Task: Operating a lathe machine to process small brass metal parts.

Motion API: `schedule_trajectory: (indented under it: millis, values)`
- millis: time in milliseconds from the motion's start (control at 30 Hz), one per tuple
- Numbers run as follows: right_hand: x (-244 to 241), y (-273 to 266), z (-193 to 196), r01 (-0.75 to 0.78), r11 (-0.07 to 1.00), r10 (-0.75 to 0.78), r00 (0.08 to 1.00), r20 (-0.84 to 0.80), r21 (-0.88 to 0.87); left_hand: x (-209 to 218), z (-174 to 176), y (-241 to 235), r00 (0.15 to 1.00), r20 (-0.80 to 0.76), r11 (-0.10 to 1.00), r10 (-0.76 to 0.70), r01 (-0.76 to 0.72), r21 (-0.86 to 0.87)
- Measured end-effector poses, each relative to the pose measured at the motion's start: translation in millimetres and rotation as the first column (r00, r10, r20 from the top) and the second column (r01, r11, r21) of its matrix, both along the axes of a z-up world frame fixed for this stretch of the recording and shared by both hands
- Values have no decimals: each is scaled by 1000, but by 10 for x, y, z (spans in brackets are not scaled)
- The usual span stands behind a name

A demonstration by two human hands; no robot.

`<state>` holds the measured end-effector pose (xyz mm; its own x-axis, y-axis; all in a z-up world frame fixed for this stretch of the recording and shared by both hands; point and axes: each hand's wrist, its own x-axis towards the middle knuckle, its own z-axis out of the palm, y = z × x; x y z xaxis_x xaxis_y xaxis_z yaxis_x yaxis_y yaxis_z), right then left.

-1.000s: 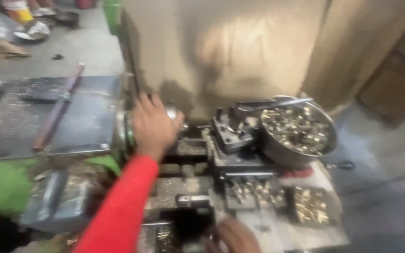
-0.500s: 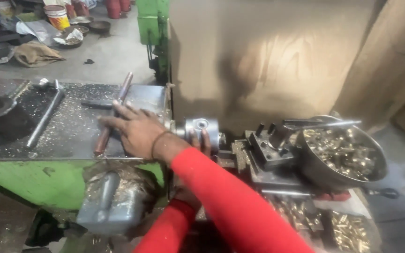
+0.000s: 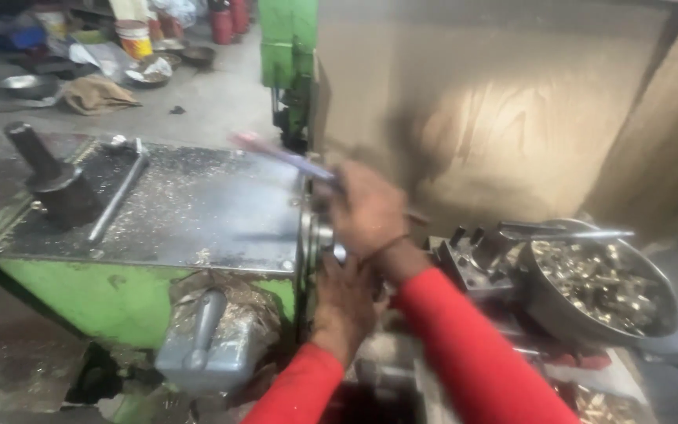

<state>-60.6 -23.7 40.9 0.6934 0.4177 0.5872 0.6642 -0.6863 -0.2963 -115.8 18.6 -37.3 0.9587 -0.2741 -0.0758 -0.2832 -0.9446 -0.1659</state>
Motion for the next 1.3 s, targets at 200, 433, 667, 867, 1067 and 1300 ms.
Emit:
schedule_trajectory:
  millis: [200, 433, 667, 867, 1067, 1300]
  values:
    - [169, -472, 49, 224, 867, -248, 969, 5, -446, -221, 301, 91, 984, -123, 980, 128, -144, -135]
    - [198, -722, 138, 101, 870, -136, 990, -39, -483, 208, 1091, 458, 827, 562, 982, 4, 102, -156]
    - [628, -1012, -78, -36, 868, 55, 998, 23, -495, 305, 776, 127, 913, 339, 960, 227, -151, -236]
    - [-588, -1201, -774, 143, 985, -103, 937, 333, -96, -269, 1493, 104, 846, 78, 836, 528, -501, -223]
    - [-1921, -1932, -2538, 76, 996, -65, 980, 190, -52, -140, 926, -537, 849, 398, 841, -348, 471, -268]
    - [-2233, -3260, -3122, 320, 917, -290, 945, 153, -239, 304, 1460, -124, 923, 274, 955, -271, 294, -45]
